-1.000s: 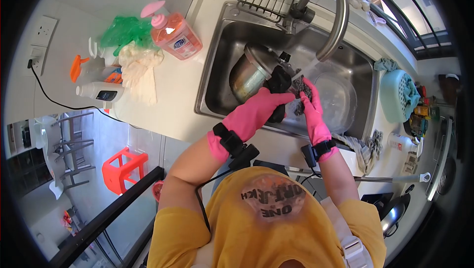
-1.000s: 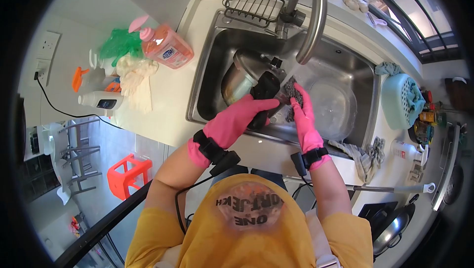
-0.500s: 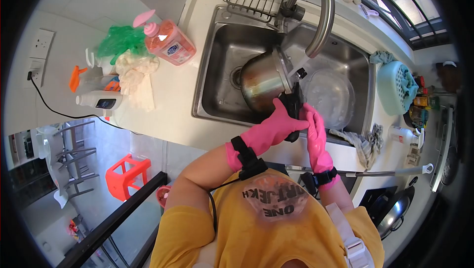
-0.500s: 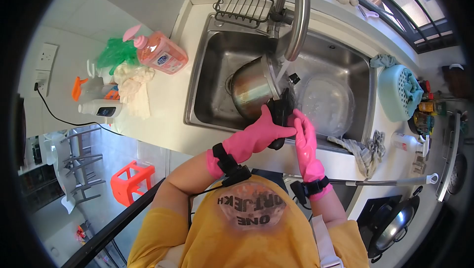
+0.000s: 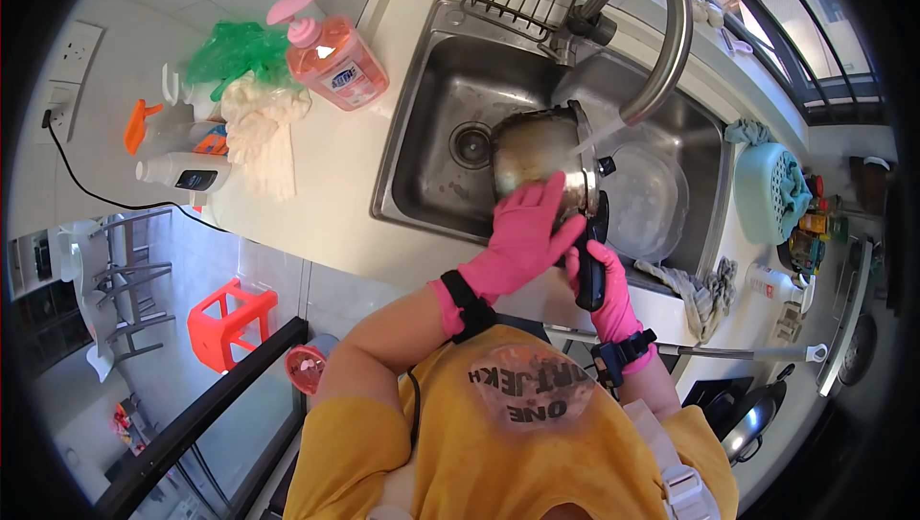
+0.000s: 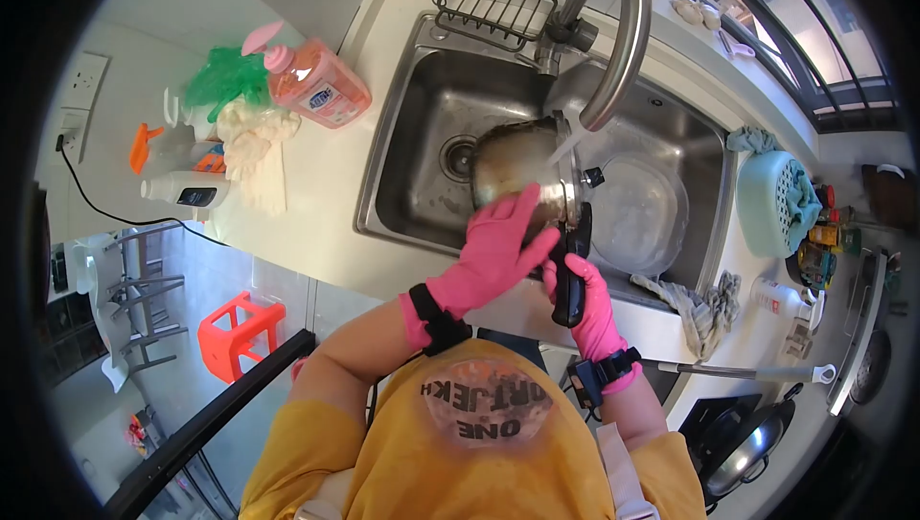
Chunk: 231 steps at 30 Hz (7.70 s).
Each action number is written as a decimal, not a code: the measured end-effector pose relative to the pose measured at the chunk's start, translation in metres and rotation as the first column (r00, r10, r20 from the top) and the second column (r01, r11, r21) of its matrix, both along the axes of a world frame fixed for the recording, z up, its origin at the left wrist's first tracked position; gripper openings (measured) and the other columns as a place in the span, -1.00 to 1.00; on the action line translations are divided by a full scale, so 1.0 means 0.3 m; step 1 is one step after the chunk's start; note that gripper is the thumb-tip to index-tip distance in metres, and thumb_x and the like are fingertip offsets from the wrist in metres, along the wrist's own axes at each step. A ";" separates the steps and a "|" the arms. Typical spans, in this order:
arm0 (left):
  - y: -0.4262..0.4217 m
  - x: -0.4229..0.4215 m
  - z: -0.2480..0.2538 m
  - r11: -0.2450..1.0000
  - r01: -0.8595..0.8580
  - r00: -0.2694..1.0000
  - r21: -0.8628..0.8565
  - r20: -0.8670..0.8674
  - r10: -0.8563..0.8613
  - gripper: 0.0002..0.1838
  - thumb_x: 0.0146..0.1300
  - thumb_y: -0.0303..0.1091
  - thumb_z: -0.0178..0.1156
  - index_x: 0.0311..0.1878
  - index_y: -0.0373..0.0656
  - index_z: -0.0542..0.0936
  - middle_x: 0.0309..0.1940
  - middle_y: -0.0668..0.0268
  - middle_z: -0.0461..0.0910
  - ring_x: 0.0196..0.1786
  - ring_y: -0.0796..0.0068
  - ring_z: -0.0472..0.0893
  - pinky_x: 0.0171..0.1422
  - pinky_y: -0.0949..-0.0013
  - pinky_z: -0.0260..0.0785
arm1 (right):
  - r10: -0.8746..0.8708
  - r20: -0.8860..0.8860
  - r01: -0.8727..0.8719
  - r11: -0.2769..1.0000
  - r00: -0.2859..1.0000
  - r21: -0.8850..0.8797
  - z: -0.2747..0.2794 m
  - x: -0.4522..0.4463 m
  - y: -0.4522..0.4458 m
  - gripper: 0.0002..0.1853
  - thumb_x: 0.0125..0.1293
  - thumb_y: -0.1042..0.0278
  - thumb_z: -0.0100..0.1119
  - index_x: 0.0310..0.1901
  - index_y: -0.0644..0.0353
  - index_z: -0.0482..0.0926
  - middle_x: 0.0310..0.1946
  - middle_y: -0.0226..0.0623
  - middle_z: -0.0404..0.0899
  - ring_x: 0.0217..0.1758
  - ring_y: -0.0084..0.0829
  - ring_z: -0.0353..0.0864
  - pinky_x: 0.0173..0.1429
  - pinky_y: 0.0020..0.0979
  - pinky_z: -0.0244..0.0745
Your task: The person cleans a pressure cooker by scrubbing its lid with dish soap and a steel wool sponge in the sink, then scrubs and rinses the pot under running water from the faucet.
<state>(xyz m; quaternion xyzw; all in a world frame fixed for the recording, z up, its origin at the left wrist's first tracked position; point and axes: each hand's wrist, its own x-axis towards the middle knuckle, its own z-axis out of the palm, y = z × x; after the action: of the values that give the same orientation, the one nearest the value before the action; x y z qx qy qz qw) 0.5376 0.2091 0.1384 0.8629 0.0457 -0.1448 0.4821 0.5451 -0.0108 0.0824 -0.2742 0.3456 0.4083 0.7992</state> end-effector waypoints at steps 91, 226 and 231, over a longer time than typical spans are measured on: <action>0.018 0.336 0.296 0.075 -0.761 0.649 -0.645 -0.758 0.066 -0.71 0.39 0.00 0.22 -0.10 -0.02 0.58 -0.44 0.42 0.58 -0.45 0.51 0.60 -0.56 0.60 0.36 | 0.526 0.848 0.600 0.699 -0.063 -0.389 0.270 0.314 0.411 -0.65 0.53 0.23 0.03 0.24 0.18 0.48 -0.30 -0.34 0.50 -0.37 -0.46 0.52 -0.16 -0.47 0.45; 0.045 -0.051 -0.227 -0.077 -0.839 0.520 -0.538 -0.753 -0.403 -0.49 0.44 -0.10 0.20 0.29 -0.24 0.43 -0.27 0.24 0.64 -0.45 0.57 0.58 -0.49 0.63 0.42 | 0.326 0.429 0.001 0.796 0.842 -0.605 -0.064 0.326 -0.473 -0.75 0.23 0.43 0.34 -0.12 0.28 0.51 -0.39 -0.33 0.60 -0.50 -0.53 0.59 -0.43 -0.56 0.48; 0.030 -0.028 -0.189 0.100 -0.772 0.576 -0.627 -0.758 -0.305 -0.80 0.46 -0.30 0.18 0.00 -0.20 0.52 -0.54 0.53 0.40 -0.65 0.80 0.28 -0.59 0.66 0.12 | 0.489 0.304 -0.119 0.660 0.818 -0.742 -0.050 0.348 -0.511 -0.50 0.19 0.43 0.39 0.13 0.33 0.43 -0.32 -0.27 0.62 -0.45 -0.47 0.67 -0.38 -0.53 0.56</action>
<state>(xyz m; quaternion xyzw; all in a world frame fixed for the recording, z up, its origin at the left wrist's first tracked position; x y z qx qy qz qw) 0.5291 0.2181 0.0816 0.1487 0.3016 -0.3872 0.8585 0.6495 -0.1641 0.0673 -0.7001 0.2108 0.2997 0.6129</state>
